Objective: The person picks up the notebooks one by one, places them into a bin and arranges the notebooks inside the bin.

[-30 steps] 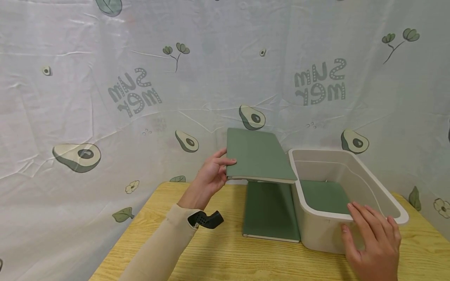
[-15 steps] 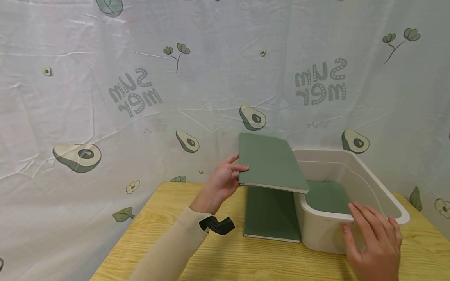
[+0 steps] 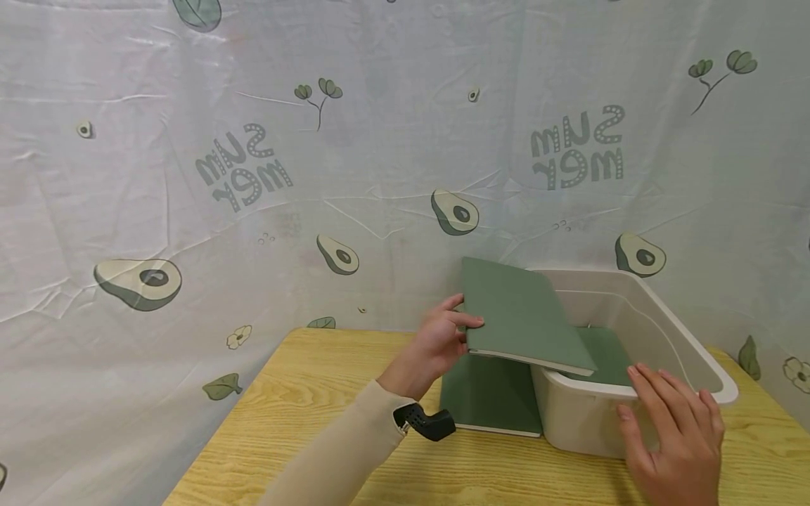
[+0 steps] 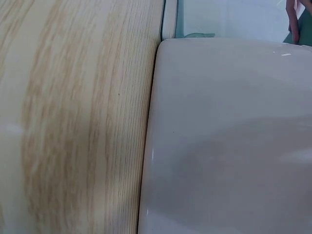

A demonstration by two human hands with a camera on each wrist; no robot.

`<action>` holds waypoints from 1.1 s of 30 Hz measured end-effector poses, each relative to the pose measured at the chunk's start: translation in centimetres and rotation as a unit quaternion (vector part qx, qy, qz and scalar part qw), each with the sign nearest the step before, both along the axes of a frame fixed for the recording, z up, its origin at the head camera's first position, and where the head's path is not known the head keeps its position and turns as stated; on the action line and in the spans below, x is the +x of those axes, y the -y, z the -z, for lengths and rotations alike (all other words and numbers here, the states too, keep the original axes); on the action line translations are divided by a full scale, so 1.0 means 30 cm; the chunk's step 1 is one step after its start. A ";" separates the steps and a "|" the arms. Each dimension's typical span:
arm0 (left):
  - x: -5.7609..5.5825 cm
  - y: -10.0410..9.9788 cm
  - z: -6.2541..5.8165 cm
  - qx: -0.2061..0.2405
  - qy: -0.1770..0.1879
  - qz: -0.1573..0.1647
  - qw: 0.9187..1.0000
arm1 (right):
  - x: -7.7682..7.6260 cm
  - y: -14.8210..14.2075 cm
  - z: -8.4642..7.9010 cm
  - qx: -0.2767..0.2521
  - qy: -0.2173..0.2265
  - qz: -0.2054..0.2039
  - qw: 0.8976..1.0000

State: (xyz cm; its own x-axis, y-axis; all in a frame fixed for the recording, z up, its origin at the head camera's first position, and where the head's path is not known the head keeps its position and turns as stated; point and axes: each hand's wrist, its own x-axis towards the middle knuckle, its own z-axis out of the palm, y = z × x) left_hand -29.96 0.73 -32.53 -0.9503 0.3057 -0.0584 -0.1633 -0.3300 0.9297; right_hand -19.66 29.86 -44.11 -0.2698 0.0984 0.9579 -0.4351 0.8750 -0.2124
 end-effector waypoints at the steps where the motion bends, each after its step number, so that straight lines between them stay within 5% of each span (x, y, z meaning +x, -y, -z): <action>1: 0.001 -0.014 0.002 0.002 0.003 -0.002 1.000 | -0.001 0.000 -0.001 0.000 -0.004 -0.002 1.000; 16: 0.025 -0.187 0.028 0.014 0.022 -0.004 1.000 | 0.001 0.000 -0.006 0.001 -0.018 -0.013 1.000; 33: 0.026 -0.279 -0.009 -0.011 -0.001 -0.029 1.000 | 0.007 0.004 -0.003 -0.009 -0.003 -0.009 1.000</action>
State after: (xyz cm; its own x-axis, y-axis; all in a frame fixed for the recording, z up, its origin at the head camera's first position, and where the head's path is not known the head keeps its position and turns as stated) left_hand -29.17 9.09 -32.26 -0.9665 0.2488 -0.0624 -0.1425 -0.3187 0.9371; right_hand -19.43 29.74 -44.01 -0.2656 0.1100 0.9578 -0.4524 0.8631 -0.2245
